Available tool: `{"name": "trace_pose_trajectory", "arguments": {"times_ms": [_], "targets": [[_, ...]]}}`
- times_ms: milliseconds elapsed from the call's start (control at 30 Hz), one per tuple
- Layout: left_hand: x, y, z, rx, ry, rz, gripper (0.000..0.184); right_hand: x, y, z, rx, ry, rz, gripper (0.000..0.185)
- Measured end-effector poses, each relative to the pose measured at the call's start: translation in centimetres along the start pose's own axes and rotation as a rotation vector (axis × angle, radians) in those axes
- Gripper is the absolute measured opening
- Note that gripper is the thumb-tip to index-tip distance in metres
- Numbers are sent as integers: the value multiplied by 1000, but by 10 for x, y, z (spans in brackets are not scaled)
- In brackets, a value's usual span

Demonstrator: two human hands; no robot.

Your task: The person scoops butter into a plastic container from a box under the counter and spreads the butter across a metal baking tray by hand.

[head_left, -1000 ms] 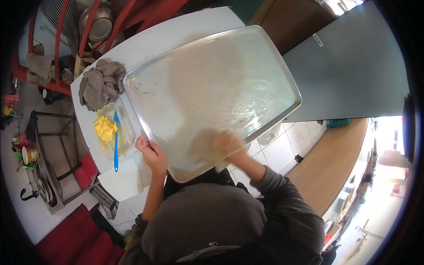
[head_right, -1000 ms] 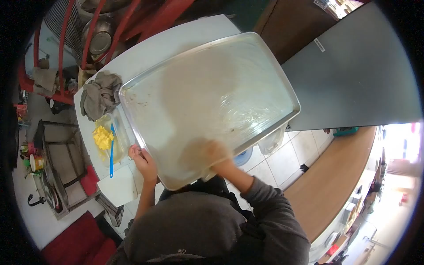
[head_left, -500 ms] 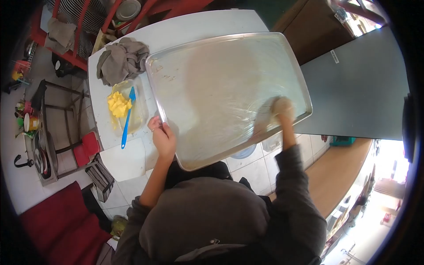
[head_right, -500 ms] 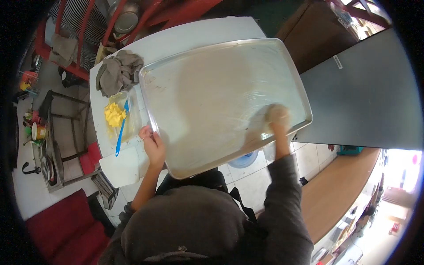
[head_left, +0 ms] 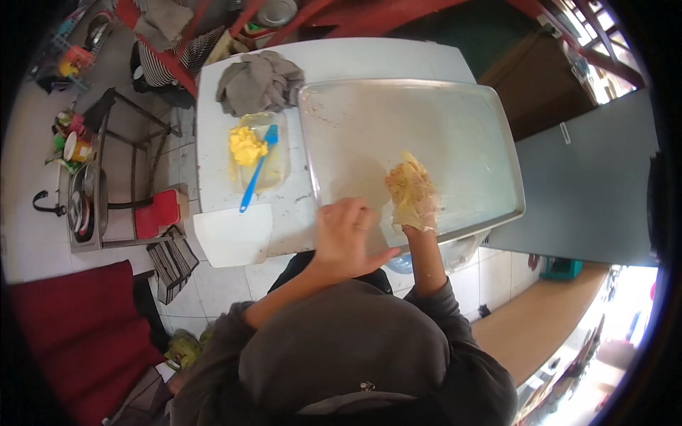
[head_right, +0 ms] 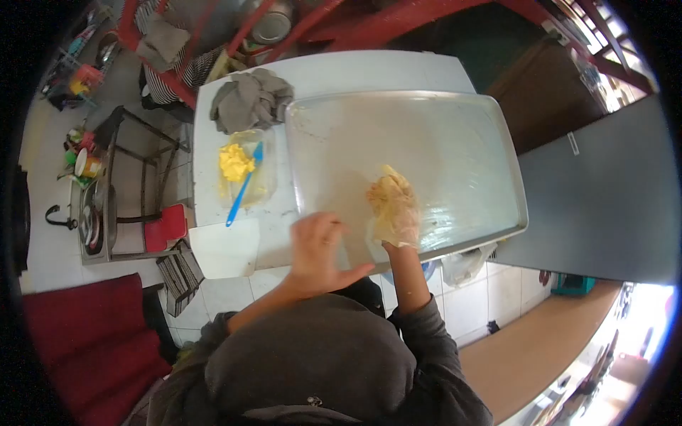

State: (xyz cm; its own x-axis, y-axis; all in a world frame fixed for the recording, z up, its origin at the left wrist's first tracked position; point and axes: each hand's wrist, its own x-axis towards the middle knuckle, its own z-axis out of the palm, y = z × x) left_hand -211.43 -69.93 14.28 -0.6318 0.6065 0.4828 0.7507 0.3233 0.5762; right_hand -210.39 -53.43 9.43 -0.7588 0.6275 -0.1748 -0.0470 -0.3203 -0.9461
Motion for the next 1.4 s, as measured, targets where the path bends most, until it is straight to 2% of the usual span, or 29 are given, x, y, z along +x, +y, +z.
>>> {"name": "trace_pose_trajectory", "arguments": {"times_ms": [67,167,267,467,567,667,767,867,967,1067,1167,1267,1300,1367,1400], "targets": [[6,-7,14,136,-66,33,36,-6,-7,12,430,36,149,27],[24,-11,14,237,-145,49,31,-6,17,13,695,13,114,30],[28,-11,9,204,-201,122,25,4,45,-1,768,-121,79,31],[29,-14,20,234,-240,186,20,5,40,4,920,-270,97,35],[31,-10,17,227,-247,227,18,13,35,1,890,-316,102,36],[24,0,13,195,-264,251,18,4,15,19,800,-170,67,41],[13,2,9,178,-241,283,18,-20,-13,38,936,-116,215,44],[0,-1,6,173,-207,318,19,-24,-23,43,1078,-467,251,53],[-7,-3,1,152,-198,338,20,-32,-22,54,1024,-552,247,56],[-12,-6,2,132,-194,340,20,-25,-13,59,966,-504,327,49],[-19,-9,3,107,-213,357,20,-16,21,50,684,-323,283,52],[-21,-19,0,51,-272,353,19,-11,7,53,588,-455,325,49],[-24,-24,-3,28,-300,342,19,-7,7,49,371,-369,220,46],[-30,-43,-8,-169,-201,129,21,10,9,24,-56,-192,-1,40],[-30,-54,-7,-269,-148,28,24,27,17,-5,-269,-196,-80,38]]}}
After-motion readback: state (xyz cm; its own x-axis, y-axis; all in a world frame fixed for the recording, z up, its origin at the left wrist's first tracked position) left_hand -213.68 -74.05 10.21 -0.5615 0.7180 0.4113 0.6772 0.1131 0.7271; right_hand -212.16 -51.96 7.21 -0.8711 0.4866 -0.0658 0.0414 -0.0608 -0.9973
